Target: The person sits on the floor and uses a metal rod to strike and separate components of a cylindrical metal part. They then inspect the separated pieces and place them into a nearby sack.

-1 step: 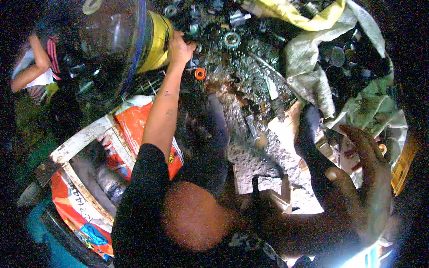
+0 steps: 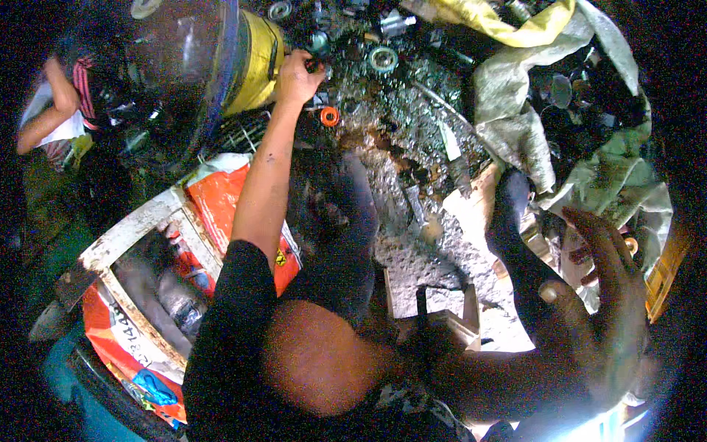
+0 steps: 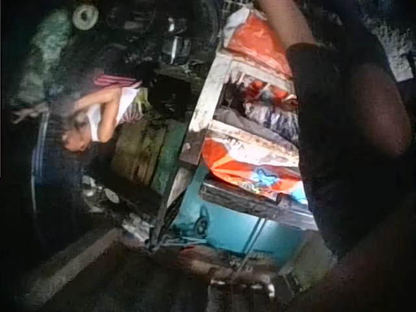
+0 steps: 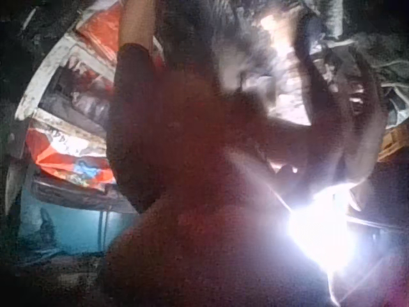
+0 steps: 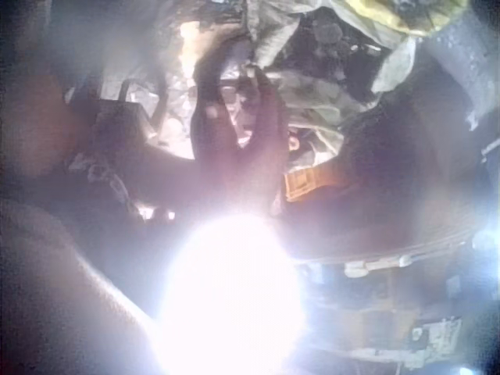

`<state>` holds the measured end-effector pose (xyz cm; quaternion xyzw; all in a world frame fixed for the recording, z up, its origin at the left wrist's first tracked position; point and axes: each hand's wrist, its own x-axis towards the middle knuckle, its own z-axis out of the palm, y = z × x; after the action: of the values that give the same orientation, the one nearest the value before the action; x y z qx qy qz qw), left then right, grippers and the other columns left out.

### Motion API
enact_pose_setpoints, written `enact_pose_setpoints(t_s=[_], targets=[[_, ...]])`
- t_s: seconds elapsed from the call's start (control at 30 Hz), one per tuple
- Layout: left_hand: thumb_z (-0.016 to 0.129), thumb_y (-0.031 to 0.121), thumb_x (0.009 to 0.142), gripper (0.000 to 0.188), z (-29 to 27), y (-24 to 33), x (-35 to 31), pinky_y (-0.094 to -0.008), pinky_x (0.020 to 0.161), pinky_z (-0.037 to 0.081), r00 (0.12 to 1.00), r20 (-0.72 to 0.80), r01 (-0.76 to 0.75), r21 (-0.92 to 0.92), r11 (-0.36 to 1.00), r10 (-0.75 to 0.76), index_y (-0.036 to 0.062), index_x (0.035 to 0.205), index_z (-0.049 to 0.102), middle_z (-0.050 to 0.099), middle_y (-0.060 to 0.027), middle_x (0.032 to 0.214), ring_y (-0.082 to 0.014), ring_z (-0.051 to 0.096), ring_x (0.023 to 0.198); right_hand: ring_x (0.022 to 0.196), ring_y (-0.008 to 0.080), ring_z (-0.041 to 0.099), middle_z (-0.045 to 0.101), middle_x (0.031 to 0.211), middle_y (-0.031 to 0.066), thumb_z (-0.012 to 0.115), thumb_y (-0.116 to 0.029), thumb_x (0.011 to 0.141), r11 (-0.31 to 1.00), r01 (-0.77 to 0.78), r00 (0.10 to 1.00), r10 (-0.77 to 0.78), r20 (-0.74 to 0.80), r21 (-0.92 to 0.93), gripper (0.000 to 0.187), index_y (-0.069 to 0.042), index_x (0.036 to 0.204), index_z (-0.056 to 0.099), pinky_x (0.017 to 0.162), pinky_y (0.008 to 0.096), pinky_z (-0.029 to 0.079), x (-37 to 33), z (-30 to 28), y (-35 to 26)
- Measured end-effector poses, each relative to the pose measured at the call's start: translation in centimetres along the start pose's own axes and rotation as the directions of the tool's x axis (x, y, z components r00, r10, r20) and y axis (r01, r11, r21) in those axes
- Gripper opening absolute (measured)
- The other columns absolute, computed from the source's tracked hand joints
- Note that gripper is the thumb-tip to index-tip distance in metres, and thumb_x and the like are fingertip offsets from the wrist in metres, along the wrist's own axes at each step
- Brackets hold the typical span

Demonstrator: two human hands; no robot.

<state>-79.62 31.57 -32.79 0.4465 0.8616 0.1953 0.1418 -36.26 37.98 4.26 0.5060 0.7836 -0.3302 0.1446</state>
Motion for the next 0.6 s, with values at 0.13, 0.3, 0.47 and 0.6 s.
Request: enact_pose_setpoints(t_s=[0.13,0.3,0.47,0.6], targets=[[0.089,0.029,0.054,0.077,1.0,-4.0,-3.6,-0.0454,0.103,0.043,0.862,0.217,-0.493,0.141,0.859,0.459,0.0073,0.122,0.059,0.056,-0.0176,0.132,-0.0361,0.053,0.120,0.105,0.0293,0.058,0.059,0.126,0.0195,0.066,-0.060,0.078,0.999,-0.017,1.000,0.016,0.020,0.046,0.084,0.002,0.133,0.053,0.088,0.0381,0.046,1.2,1.7,-0.3],[0.081,0.037,0.067,0.060,-0.1,-1.7,-2.7,-0.0460,0.091,0.053,0.854,0.449,-0.411,0.270,0.871,0.264,0.0139,0.118,0.059,0.061,-0.0135,0.127,-0.0362,0.059,0.113,0.106,0.0293,0.059,0.061,0.123,0.0179,0.070,-0.038,0.084,0.998,0.054,0.991,-0.050,0.121,-0.024,0.060,-0.004,0.131,0.056,0.089,0.0362,0.047,3.4,4.3,-0.8],[0.067,0.049,0.081,0.059,-2.1,-1.1,-3.7,-0.0371,0.063,0.059,0.651,0.728,0.265,0.047,0.963,-0.215,0.0067,0.121,0.061,0.069,-0.0202,0.103,-0.0291,0.071,0.078,0.090,0.0163,0.060,0.065,0.111,0.0078,0.068,-0.031,0.091,0.951,-0.224,0.935,0.147,0.322,0.215,0.048,-0.006,0.129,0.056,0.078,0.0286,0.049,6.9,13.1,8.8],[0.059,0.048,0.087,0.053,1.6,-4.1,-6.5,-0.0356,0.055,0.059,0.508,0.847,0.130,0.102,0.986,-0.154,0.0083,0.121,0.063,0.071,-0.0185,0.082,-0.0269,0.069,0.057,0.087,0.0145,0.061,0.065,0.105,0.0069,0.067,-0.040,0.091,0.808,-0.470,0.833,0.275,0.479,0.354,0.051,-0.003,0.125,0.058,0.076,0.0278,0.050,8.8,19.2,11.6]])
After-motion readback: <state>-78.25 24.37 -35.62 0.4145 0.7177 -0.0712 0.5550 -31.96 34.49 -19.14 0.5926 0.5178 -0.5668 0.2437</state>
